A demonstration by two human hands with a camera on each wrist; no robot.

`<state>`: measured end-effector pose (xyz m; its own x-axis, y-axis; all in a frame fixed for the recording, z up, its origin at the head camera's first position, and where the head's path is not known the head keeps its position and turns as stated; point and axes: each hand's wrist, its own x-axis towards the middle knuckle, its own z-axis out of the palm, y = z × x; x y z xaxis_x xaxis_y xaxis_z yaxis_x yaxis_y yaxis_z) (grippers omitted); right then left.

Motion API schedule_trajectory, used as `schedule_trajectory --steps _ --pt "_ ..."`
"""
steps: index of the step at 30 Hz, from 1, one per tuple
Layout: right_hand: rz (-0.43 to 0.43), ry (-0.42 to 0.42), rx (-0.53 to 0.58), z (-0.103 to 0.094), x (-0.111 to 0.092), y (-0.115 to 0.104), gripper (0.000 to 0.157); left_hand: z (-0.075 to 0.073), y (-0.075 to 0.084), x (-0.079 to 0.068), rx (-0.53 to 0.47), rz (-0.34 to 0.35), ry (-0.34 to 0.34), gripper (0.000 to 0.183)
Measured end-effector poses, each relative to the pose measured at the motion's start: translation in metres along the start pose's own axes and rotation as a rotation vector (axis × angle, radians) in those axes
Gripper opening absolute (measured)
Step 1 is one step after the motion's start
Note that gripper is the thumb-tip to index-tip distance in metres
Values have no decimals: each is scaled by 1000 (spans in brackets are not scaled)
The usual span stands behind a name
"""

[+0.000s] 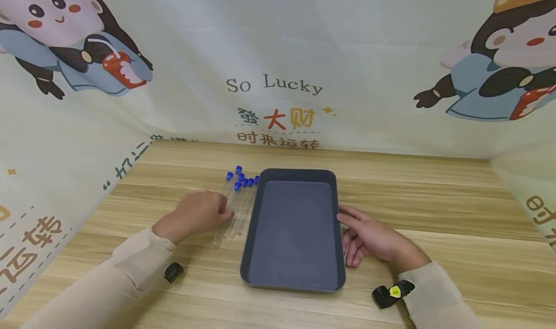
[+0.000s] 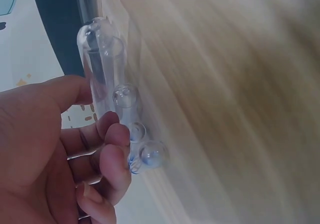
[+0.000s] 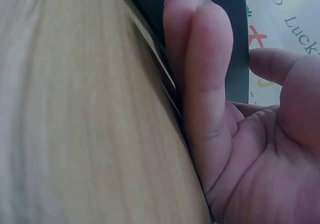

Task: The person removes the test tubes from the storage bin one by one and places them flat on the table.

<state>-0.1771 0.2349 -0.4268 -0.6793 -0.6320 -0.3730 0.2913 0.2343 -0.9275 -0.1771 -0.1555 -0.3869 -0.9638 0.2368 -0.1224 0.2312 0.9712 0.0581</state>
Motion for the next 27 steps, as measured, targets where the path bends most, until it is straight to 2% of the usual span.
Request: schedule_trajectory --steps 12,27 --pt "0 4 0 -1 0 1 75 1 -1 10 12 -11 -27 47" --pt "-1 4 -1 -1 0 0 75 4 1 11 57 11 6 47"
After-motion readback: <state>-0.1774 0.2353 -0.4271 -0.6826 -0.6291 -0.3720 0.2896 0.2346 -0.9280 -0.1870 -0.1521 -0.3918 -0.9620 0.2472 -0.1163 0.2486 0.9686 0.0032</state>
